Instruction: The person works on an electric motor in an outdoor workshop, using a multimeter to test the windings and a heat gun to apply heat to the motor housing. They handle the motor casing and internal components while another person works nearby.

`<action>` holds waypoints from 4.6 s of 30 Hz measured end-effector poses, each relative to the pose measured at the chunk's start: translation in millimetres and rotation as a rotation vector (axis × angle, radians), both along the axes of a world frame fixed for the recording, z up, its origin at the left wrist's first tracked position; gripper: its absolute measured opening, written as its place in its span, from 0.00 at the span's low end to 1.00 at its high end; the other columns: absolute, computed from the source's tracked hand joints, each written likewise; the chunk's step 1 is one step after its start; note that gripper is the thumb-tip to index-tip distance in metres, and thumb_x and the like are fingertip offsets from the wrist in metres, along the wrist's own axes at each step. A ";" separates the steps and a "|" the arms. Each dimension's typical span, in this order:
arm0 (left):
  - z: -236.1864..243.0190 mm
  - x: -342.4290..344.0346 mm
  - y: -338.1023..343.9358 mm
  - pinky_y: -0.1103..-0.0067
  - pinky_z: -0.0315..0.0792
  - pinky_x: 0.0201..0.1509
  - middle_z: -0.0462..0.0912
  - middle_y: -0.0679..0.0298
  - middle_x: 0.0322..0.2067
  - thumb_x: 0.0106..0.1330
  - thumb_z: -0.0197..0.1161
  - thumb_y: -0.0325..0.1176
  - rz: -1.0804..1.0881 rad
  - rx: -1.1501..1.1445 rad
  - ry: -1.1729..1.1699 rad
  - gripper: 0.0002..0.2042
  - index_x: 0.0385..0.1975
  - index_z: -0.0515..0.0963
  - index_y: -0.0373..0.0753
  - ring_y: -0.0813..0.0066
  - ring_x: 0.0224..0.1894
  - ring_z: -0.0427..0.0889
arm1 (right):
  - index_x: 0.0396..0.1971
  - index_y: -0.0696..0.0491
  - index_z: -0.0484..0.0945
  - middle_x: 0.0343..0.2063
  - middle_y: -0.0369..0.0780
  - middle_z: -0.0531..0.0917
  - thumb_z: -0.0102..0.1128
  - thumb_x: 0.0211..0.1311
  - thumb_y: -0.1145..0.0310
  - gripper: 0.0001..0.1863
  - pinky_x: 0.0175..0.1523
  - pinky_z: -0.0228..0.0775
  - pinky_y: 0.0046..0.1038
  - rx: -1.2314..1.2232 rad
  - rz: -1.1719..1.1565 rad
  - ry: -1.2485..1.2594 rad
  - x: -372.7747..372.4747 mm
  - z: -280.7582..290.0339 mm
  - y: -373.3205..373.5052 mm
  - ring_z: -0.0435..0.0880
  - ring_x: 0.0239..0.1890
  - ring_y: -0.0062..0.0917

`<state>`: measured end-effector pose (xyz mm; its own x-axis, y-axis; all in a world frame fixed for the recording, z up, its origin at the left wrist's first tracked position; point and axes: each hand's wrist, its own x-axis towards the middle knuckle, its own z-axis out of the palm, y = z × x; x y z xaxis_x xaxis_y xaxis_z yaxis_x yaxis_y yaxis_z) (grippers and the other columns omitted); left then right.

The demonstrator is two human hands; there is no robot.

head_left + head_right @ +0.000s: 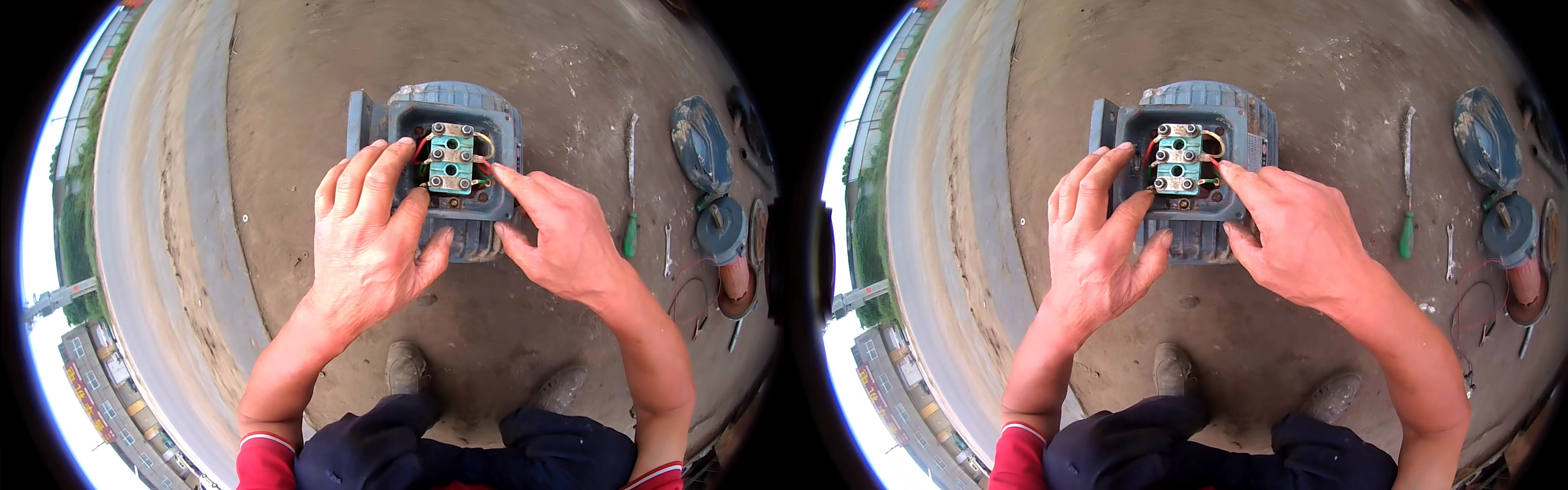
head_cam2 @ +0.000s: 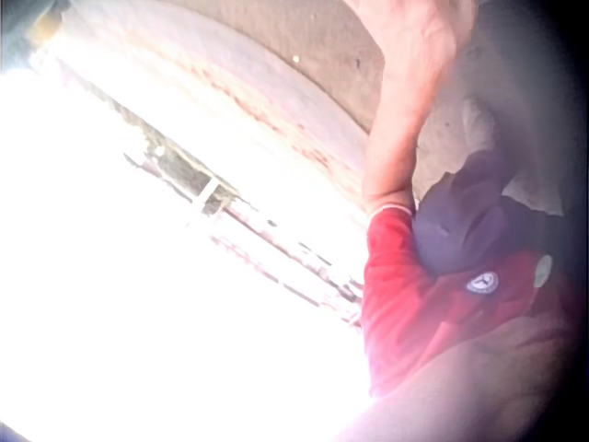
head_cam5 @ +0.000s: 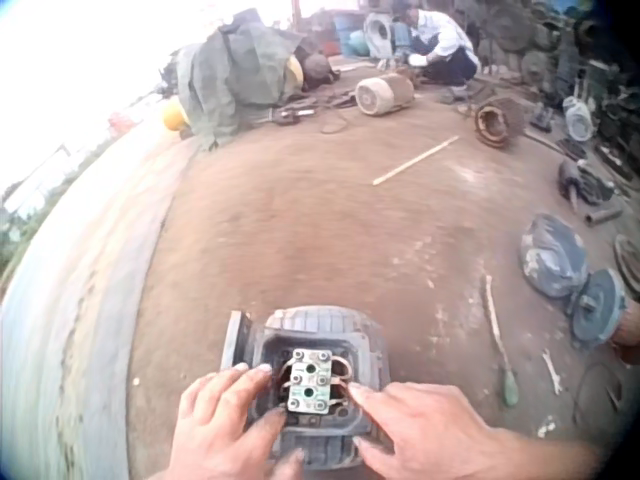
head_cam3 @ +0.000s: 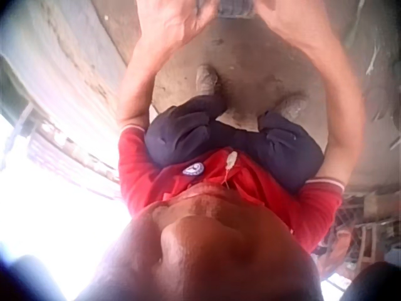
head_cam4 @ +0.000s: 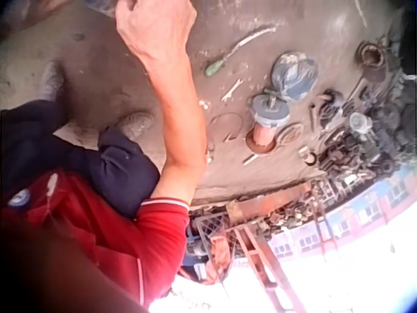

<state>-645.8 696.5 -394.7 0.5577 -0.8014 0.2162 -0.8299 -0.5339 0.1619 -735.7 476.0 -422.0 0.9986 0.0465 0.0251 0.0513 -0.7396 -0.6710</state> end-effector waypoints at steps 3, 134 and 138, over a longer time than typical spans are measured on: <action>1.1 -1.9 -3.3 0.58 0.64 0.66 0.72 0.51 0.62 0.49 0.70 0.34 0.012 -0.008 0.026 0.19 0.42 0.82 0.35 0.47 0.64 0.70 | 0.61 0.58 0.73 0.33 0.45 0.80 0.67 0.55 0.68 0.32 0.41 0.76 0.38 0.006 -0.002 0.019 -4.2 0.1 1.3 0.82 0.36 0.39; -9.2 195.6 -84.3 0.77 0.68 0.67 0.79 0.58 0.58 0.75 0.49 0.57 0.030 -0.286 1.029 0.32 0.65 0.72 0.34 0.74 0.58 0.79 | 0.65 0.51 0.69 0.46 0.52 0.83 0.56 0.66 0.52 0.31 0.60 0.71 0.41 0.127 -0.156 -0.054 144.0 -41.7 -61.8 0.81 0.55 0.43; -12.6 196.4 -79.3 0.73 0.63 0.72 0.75 0.54 0.63 0.75 0.38 0.63 0.090 -0.430 1.230 0.39 0.66 0.68 0.30 0.66 0.64 0.74 | 0.65 0.51 0.69 0.36 0.43 0.88 0.39 0.75 0.48 0.29 0.59 0.71 0.39 0.072 -0.133 -0.085 146.2 -47.6 -56.9 0.83 0.53 0.35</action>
